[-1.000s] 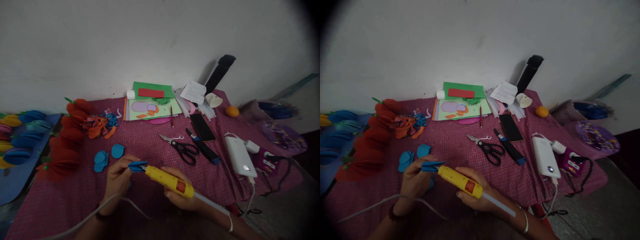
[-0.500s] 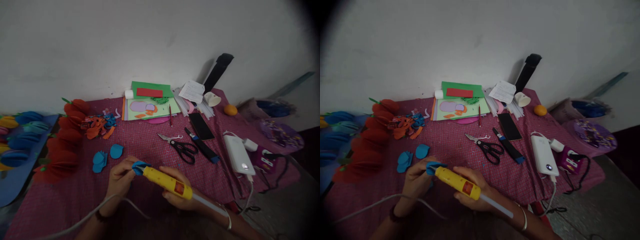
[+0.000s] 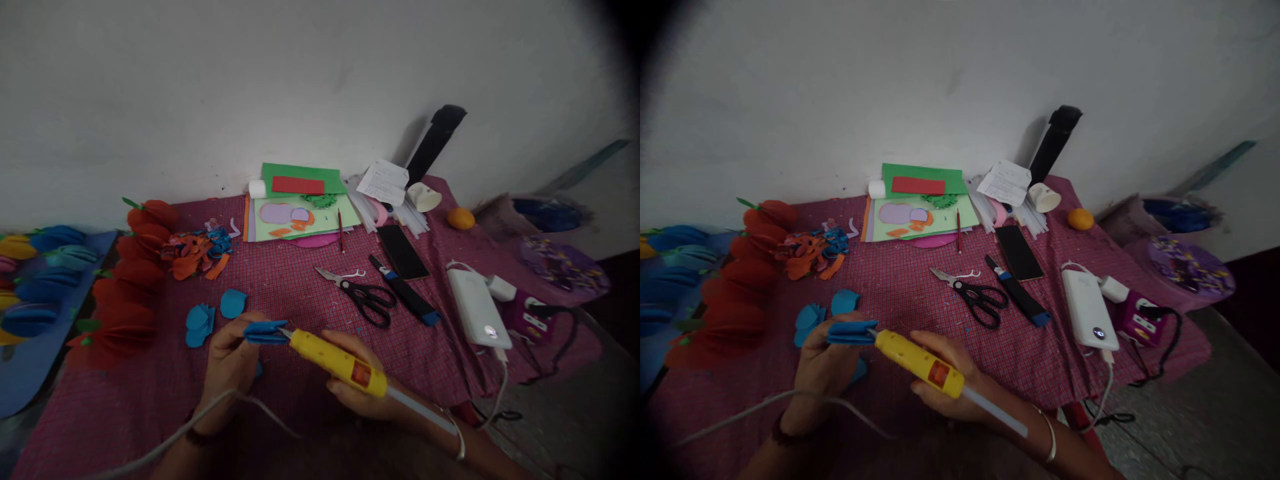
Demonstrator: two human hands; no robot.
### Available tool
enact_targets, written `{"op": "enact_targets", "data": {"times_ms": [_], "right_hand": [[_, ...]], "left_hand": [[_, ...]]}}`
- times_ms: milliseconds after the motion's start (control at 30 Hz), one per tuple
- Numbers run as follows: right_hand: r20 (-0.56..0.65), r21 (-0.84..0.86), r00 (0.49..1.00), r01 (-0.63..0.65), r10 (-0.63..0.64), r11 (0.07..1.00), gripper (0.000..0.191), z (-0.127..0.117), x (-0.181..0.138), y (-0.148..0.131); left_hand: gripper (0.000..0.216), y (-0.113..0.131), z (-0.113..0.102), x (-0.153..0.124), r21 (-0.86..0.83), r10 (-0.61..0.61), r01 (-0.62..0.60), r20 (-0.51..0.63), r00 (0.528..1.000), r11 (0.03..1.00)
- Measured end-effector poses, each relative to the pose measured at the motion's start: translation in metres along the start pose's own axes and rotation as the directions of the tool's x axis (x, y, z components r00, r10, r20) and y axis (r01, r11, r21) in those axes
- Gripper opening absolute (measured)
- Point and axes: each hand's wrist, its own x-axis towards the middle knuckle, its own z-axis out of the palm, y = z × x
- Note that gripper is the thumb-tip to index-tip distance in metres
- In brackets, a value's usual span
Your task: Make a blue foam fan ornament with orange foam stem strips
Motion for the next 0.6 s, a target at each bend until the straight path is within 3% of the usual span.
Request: {"op": "enact_targets", "data": {"times_ms": [167,467,600], "right_hand": [[0.01,-0.028,1.0,-0.004,0.005,1.0,0.06,-0.0001,-0.0004,-0.0006],[0.029,0.019,1.0,-0.006,0.005,1.0,0.059,0.0007,0.0023,-0.0028],[0.046,0.007,0.998,-0.035,0.035,0.999,0.058,-0.0011,0.0031,-0.0058]], "left_hand": [[0.004,0.0023,0.0041,0.0003,-0.016,-0.035,0.035,0.052,0.998,0.999],[0.008,0.0012,0.0037,0.0027,0.071,0.021,-0.04,0.255,0.967,0.997],[0.007,-0.0015,0.003,0.0018,0.013,0.043,-0.046,0.15,0.988,0.999]]}}
